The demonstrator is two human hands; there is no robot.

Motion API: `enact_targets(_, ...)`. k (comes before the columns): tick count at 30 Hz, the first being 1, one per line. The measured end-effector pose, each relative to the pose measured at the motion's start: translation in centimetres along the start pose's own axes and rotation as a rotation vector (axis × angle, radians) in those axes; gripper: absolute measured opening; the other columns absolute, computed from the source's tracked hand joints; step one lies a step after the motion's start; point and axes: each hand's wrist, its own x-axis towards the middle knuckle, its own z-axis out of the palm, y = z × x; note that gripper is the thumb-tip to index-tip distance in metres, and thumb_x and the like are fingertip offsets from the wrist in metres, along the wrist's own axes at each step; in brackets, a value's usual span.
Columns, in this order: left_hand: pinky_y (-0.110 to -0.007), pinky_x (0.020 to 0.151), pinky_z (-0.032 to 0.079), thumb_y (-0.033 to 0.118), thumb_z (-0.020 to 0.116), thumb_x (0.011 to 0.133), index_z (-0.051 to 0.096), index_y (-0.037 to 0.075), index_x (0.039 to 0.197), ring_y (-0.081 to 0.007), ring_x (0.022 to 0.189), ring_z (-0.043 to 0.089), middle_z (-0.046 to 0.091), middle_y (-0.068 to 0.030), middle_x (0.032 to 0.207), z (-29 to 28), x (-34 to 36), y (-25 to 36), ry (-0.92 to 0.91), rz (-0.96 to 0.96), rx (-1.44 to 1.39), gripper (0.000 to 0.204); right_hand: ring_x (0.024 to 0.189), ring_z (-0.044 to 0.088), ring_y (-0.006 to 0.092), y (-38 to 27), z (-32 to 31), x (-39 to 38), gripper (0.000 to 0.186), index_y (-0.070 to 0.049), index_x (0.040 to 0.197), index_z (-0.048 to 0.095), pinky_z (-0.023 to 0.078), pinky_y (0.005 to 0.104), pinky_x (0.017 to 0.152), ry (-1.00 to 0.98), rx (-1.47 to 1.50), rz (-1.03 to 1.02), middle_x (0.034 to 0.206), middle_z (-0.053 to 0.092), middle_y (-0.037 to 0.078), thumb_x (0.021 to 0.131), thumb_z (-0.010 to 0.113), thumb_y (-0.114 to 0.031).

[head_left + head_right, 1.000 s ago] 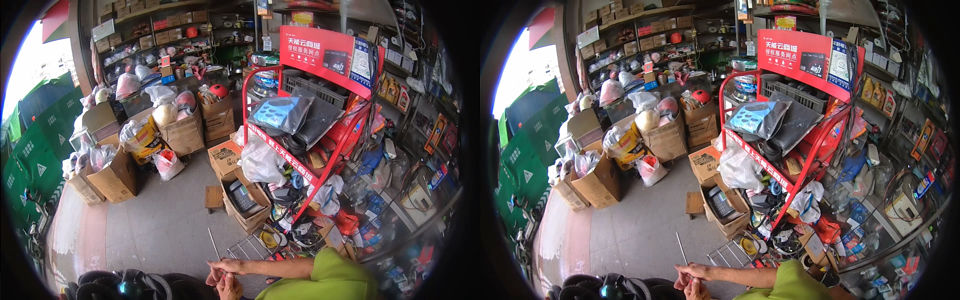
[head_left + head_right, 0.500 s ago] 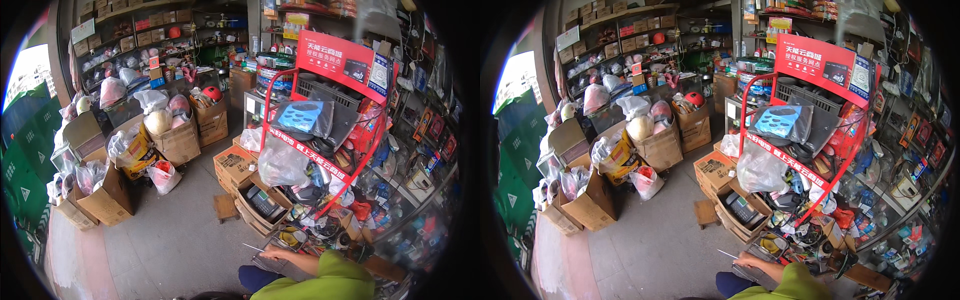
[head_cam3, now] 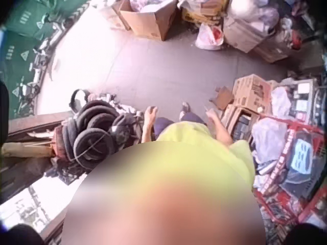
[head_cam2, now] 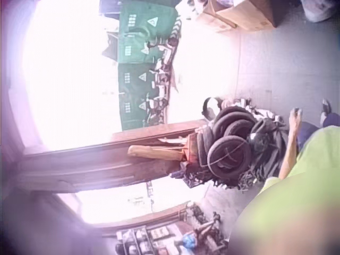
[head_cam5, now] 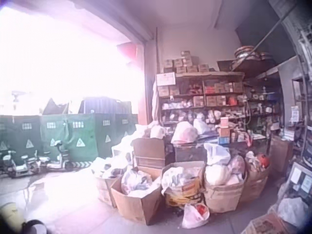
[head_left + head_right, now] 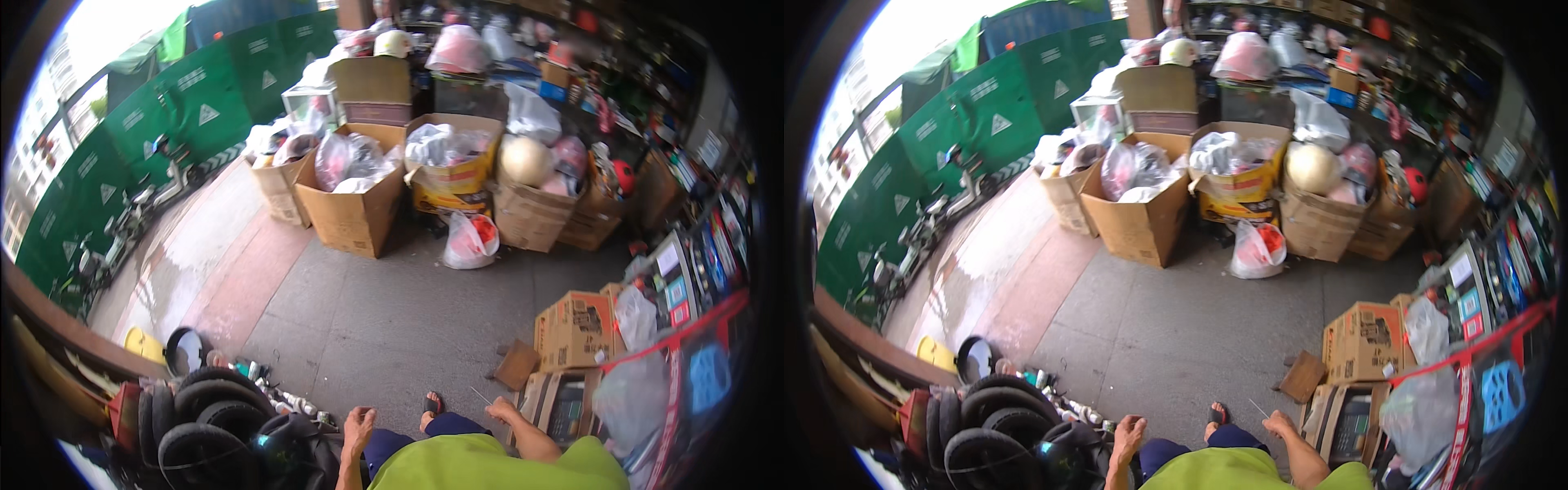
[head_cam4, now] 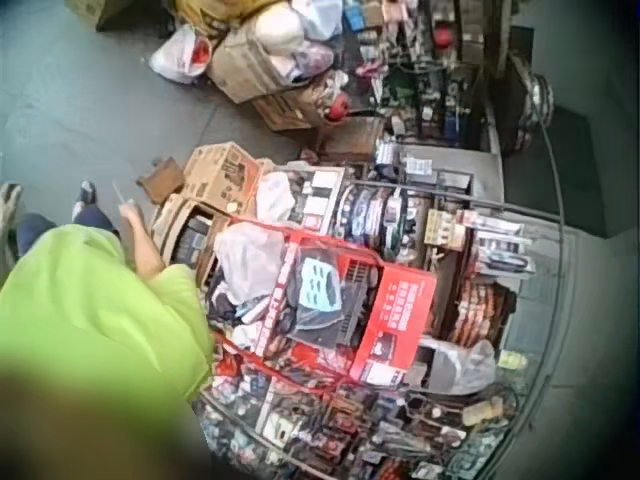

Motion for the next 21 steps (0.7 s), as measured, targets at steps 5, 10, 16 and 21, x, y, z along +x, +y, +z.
enact_targets(5, -0.037, 0.064, 0.056, 0.028, 0.068, 0.090, 0.067, -0.001, 0.099, -0.0252, 0.070, 0.065, 0.065, -0.0124, 0.085, -2.6, -1.6, -17.7, 0.432, -0.785, -0.433, 0.030, 0.096, 0.071, 0.0344, -16.9, -7.8, 5.6, 0.035, 0.001, 0.104, 0.072, 0.055, 0.0438, 0.078, 0.251, -0.272, -0.292, 0.099, 0.073, 0.020, 0.087, 0.063, -0.028)
enact_targets(10, -0.039, 0.063, 0.057, 0.043, 0.071, 0.087, 0.061, 0.003, 0.105, -0.0259, 0.068, 0.065, 0.066, -0.0124, 0.092, 0.0, -4.2, -19.3, 0.481, -1.329, -0.838, 0.046, 0.061, 0.065, 0.0237, -32.5, -8.4, 9.1, 0.034, 0.000, 0.081, 0.069, 0.051, 0.0392, 0.057, 0.050, -0.030, -0.379, 0.069, 0.067, 0.011, 0.090, 0.064, -0.032)
enact_targets(16, -0.040, 0.066, 0.057, 0.049, 0.072, 0.085, 0.060, 0.004, 0.109, -0.0280, 0.072, 0.066, 0.066, -0.0135, 0.097, -3.1, 7.8, -13.5, 0.223, -1.177, -1.173, 0.052, 0.072, 0.068, 0.0254, -47.8, -5.0, 8.7, 0.038, -0.002, 0.087, 0.071, 0.051, 0.0401, 0.065, -0.099, -0.396, -0.431, 0.079, 0.069, 0.012, 0.092, 0.062, -0.038)
enact_targets(21, -0.042, 0.069, 0.058, 0.053, 0.073, 0.084, 0.060, 0.004, 0.112, -0.0297, 0.076, 0.066, 0.067, -0.0144, 0.101, -12.4, 22.0, -9.1, -0.125, -1.052, -1.436, 0.058, 0.071, 0.065, 0.0217, -55.2, -4.4, 7.8, 0.036, -0.003, 0.087, 0.071, 0.050, 0.0372, 0.065, -0.069, -0.520, -0.360, 0.077, 0.067, 0.010, 0.091, 0.064, -0.038)
